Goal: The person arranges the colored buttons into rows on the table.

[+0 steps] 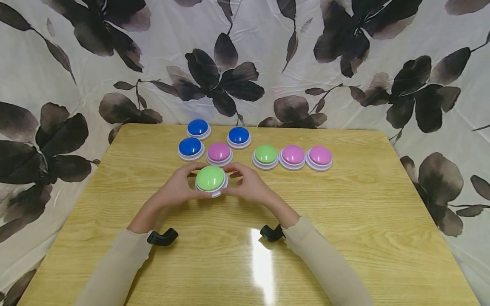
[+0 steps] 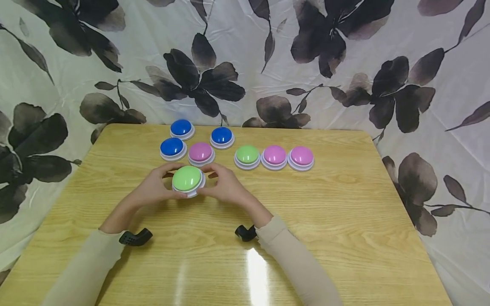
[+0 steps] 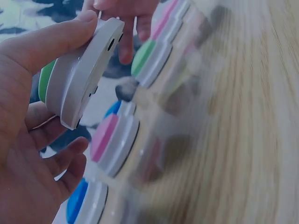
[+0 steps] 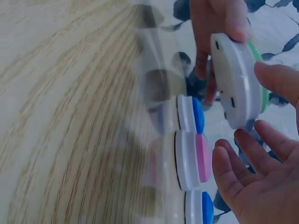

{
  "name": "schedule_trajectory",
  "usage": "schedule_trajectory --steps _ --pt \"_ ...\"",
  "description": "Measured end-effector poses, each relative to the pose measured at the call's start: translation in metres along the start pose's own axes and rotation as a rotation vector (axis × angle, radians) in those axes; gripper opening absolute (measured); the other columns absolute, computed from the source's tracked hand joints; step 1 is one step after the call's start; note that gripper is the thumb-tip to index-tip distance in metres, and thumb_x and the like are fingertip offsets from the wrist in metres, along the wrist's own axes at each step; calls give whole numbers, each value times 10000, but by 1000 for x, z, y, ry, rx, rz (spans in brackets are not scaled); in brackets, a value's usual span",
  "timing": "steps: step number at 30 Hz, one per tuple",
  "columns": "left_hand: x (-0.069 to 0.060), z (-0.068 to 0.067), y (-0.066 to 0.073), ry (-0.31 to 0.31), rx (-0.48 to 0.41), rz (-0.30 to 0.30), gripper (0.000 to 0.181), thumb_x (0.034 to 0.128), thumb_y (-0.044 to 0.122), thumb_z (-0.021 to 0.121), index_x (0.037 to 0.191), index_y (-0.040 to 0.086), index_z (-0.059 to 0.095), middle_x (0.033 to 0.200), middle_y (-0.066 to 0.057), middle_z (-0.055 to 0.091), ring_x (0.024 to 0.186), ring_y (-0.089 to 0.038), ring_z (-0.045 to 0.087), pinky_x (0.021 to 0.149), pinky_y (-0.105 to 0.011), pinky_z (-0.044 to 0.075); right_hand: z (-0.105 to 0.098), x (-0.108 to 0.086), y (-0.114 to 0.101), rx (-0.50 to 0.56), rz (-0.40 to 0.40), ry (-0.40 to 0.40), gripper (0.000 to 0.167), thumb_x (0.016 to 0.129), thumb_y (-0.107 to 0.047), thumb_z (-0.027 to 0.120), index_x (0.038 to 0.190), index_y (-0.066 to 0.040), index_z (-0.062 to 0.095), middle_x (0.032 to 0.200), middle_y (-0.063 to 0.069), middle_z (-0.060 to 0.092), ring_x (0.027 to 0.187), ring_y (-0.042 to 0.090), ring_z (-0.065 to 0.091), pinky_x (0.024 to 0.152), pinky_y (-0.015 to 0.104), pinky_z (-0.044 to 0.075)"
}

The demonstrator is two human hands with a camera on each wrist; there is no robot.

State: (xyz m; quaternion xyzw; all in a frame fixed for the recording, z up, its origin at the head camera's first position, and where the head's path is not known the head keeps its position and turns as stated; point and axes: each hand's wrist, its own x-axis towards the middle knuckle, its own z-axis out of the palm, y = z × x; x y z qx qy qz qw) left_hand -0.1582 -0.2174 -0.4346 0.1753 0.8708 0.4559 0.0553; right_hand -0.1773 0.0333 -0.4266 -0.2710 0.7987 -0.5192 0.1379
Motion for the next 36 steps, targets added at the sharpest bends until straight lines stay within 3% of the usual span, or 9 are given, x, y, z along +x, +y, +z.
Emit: schedule_trajectory --steps 7,13,23,31,36 --pt "7 10 18 -9 -39 47 797 693 311 897 1370 133 516 1331 -11 536 1209 -229 473 1011 -504 389 -9 -12 0 -29 -52 18 736 765 -204 849 1393 -95 482 1352 20 529 1165 231 534 912 400 494" --pt "21 19 33 -14 -22 89 822 672 333 907 1365 113 521 1318 -18 549 1181 -218 499 1002 -484 408 -23 -17 0 -23 -70 33 767 739 -236 869 1391 -98 490 1330 29 536 1133 221 540 918 441 491" --pt "58 43 58 -58 -84 205 814 652 404 905 1356 198 552 1290 93 565 1154 -136 495 947 -412 439 -63 -31 9 18 -80 79 823 705 -204 891 1414 -117 483 1322 20 530 1146 230 530 935 438 468" --pt "89 59 78 -125 -21 211 879 678 486 864 1407 165 492 1354 66 509 1211 -147 459 981 -432 431 -99 -43 11 -20 -73 113 808 717 -145 878 1416 -92 475 1343 59 528 1160 230 524 956 427 457" --pt "106 77 83 -143 -46 227 853 662 469 879 1369 140 532 1284 53 541 1167 -127 476 954 -412 443 -112 -57 11 4 -33 149 744 733 -118 865 1377 -48 496 1292 89 544 1116 243 565 962 438 457"
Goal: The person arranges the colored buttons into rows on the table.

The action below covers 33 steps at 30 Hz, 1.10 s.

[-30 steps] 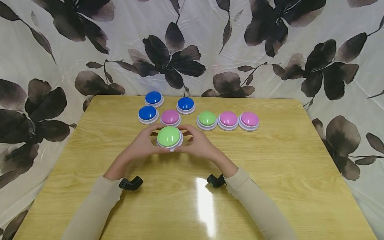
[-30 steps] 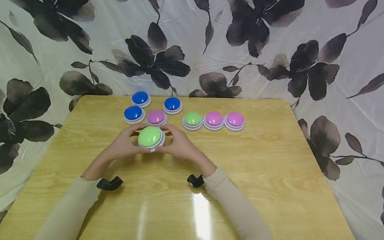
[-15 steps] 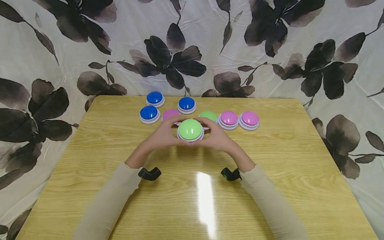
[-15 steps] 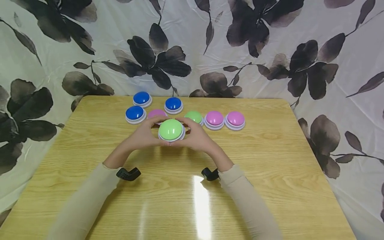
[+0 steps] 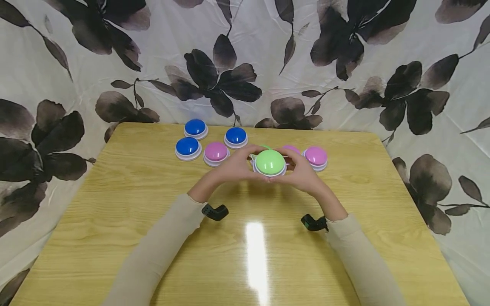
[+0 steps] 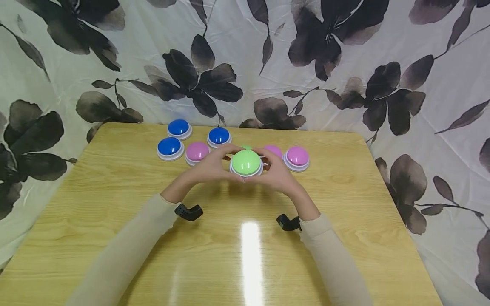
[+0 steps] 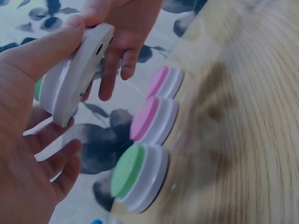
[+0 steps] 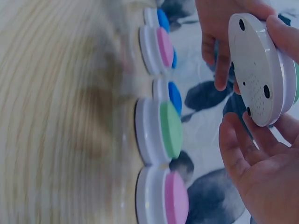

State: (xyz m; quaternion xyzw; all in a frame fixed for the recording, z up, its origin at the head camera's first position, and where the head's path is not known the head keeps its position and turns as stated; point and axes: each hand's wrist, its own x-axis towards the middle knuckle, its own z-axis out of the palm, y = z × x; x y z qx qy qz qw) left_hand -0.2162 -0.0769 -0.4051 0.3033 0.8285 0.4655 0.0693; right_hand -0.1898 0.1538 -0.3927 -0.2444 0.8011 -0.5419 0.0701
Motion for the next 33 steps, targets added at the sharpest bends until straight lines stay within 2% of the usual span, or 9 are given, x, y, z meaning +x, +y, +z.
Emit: schedule_trajectory --steps 4,9,13,19,21,25,29,33 --pt "17 11 -2 -10 -38 7 830 668 423 889 1362 132 539 1270 49 557 1160 -128 493 955 -413 446 -11 -9 -10 32 31 24 727 749 -45 835 1378 8 474 1293 141 541 1094 276 575 945 468 464" --pt "40 23 0 -44 -23 21 820 692 414 877 1375 125 527 1297 38 559 1174 -151 505 990 -369 420 -27 -14 -3 24 69 65 757 748 -43 835 1399 16 454 1311 147 523 1111 280 570 956 457 456" --pt "58 34 1 -79 -20 0 835 683 416 881 1382 131 525 1294 38 562 1169 -149 503 984 -335 419 -40 -17 11 23 141 92 774 750 -50 835 1410 16 435 1304 162 495 1130 288 556 974 448 444" --pt "89 44 6 -140 -23 4 875 696 349 888 1410 58 476 1305 -27 550 1156 -151 508 976 -256 413 -64 -19 47 42 196 146 791 758 -71 837 1435 -58 428 1338 116 498 1149 240 527 931 275 462" --pt "97 45 9 -168 -6 8 876 707 335 882 1419 48 460 1324 -37 538 1167 -149 507 980 -241 410 -70 -19 51 47 201 160 786 761 -80 837 1435 -75 433 1341 101 499 1149 227 525 906 217 462" --pt "109 46 13 -213 22 3 825 728 321 870 1405 60 477 1341 -32 532 1186 -151 504 995 -270 417 -79 -20 56 66 220 170 782 769 -95 835 1438 -87 430 1343 111 505 1147 228 534 867 202 479" --pt "120 49 15 -251 71 -7 782 742 355 853 1385 76 507 1336 -20 539 1173 -128 504 976 -243 422 -87 -23 57 25 254 163 763 797 -136 818 1448 -91 424 1344 113 503 1133 216 527 826 194 485" --pt "133 50 16 -277 116 15 723 764 342 839 1359 61 537 1323 -32 559 1174 -117 500 992 -246 407 -95 -21 56 -101 251 171 718 809 -197 808 1429 -81 464 1316 111 512 1092 225 469 798 229 433"
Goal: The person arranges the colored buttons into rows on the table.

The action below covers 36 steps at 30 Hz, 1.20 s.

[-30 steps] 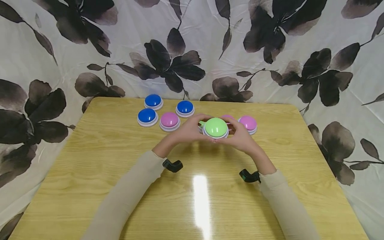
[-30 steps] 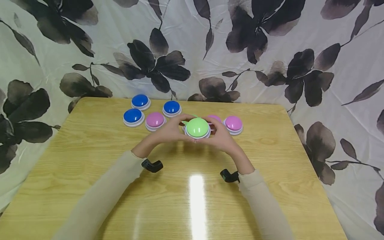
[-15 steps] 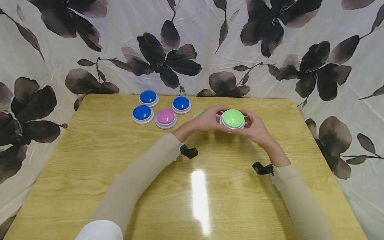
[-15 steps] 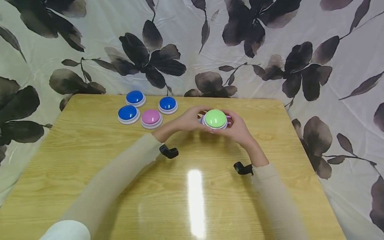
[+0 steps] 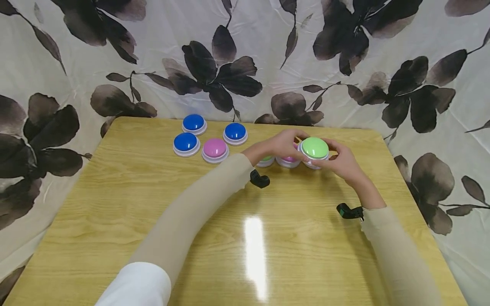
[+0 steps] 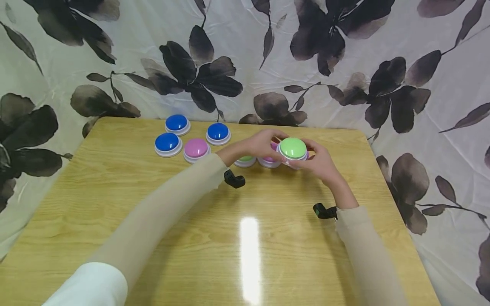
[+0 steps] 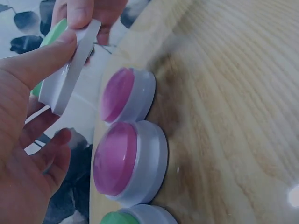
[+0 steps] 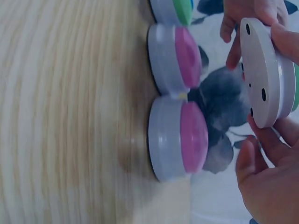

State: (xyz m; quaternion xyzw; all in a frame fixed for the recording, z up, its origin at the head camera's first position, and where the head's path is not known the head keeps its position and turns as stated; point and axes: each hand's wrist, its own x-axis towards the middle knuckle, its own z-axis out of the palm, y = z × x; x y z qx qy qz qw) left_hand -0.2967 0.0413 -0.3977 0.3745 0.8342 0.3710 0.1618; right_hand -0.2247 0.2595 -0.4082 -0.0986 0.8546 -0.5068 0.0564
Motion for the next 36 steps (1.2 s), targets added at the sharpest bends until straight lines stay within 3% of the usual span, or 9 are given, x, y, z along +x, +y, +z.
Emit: schedule_trajectory --steps 3,7,14,20,25,36 --pt "12 0 2 -19 26 13 681 769 323 839 1335 64 564 1303 -22 576 1177 -110 497 1008 -251 393 -8 1 2 -92 -13 29 718 798 -243 816 1410 -61 488 1304 121 511 1073 254 411 768 325 384" --pt "26 3 3 -47 45 21 670 765 338 840 1331 94 577 1299 8 572 1184 -106 484 1007 -229 376 -17 1 7 -137 3 50 738 787 -258 828 1406 -49 485 1306 119 501 1027 245 408 747 338 392" --pt "46 15 3 -36 10 8 683 788 321 823 1359 68 546 1350 -33 553 1230 -119 472 1050 -265 349 -29 2 24 -114 59 89 755 795 -265 821 1423 -46 464 1270 126 499 981 232 426 702 273 410" --pt "60 27 -2 31 -15 -23 620 794 277 823 1328 78 580 1308 -29 580 1223 -134 487 1035 -248 338 -38 10 37 -97 126 119 806 776 -328 835 1436 -70 451 1297 103 472 1028 221 399 735 303 408" --pt "72 35 -3 34 -28 -43 656 825 305 791 1375 60 530 1366 -54 541 1274 -146 454 1051 -243 334 -44 11 41 -82 171 152 818 784 -323 828 1448 -62 430 1343 129 433 1070 250 366 777 342 374" --pt "88 42 4 33 21 -92 681 830 331 777 1397 72 501 1333 -71 544 1248 -225 485 1000 -251 388 -54 11 49 -102 161 153 825 798 -293 817 1461 -41 397 1403 160 403 1074 263 367 780 344 371"
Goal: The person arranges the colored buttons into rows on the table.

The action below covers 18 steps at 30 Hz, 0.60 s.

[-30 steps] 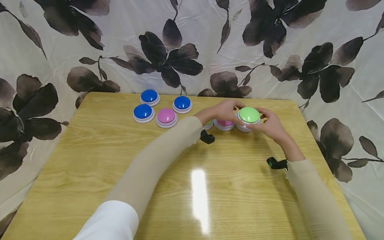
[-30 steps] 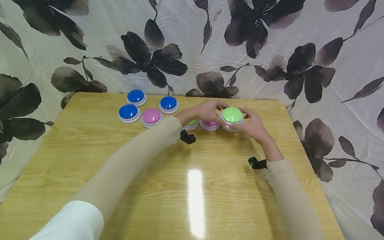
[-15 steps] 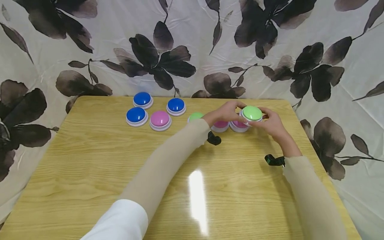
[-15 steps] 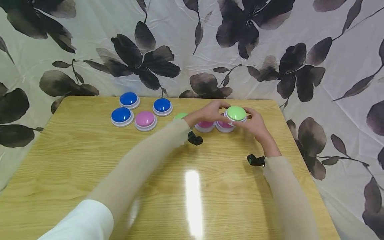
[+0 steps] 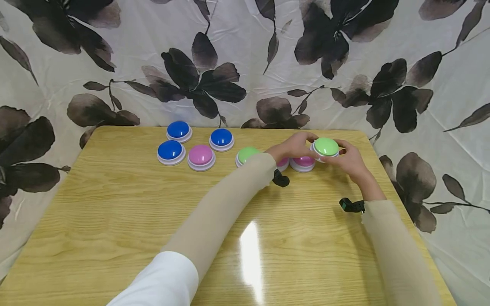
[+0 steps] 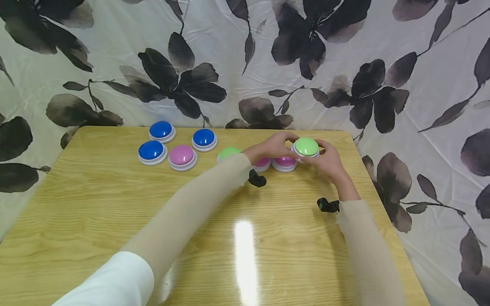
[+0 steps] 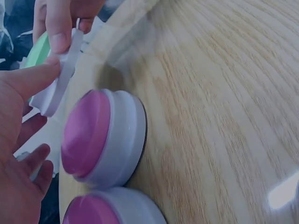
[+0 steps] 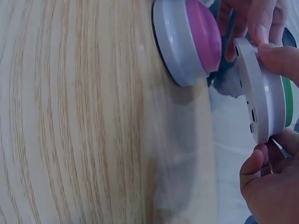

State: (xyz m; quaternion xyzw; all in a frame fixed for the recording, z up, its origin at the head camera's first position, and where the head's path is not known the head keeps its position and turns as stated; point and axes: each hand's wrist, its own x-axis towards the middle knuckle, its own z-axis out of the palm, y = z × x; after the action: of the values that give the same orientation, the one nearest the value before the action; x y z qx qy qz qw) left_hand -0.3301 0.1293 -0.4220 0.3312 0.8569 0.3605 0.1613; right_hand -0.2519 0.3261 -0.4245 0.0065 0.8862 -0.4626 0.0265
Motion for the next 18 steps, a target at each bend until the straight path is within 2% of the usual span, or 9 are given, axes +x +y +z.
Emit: schedule_trajectory --steps 6,12,18 --pt "12 3 10 -14 46 3 689 814 331 784 1389 66 511 1323 -70 559 1228 -203 498 981 -229 388 -8 0 6 23 35 6 822 804 -293 813 1466 -50 391 1427 146 381 1048 247 359 784 342 367" --pt "18 3 11 -11 99 -41 690 807 327 795 1384 72 516 1314 -60 568 1210 -167 502 998 -227 374 -6 6 11 26 23 17 819 792 -296 824 1454 -42 415 1425 149 412 1032 242 386 776 317 379" --pt "23 16 8 -48 124 -68 679 814 367 787 1381 100 526 1324 -30 569 1213 -144 502 994 -237 388 -6 4 26 -5 74 8 856 785 -324 826 1467 -42 391 1419 153 419 1060 262 404 810 328 383"
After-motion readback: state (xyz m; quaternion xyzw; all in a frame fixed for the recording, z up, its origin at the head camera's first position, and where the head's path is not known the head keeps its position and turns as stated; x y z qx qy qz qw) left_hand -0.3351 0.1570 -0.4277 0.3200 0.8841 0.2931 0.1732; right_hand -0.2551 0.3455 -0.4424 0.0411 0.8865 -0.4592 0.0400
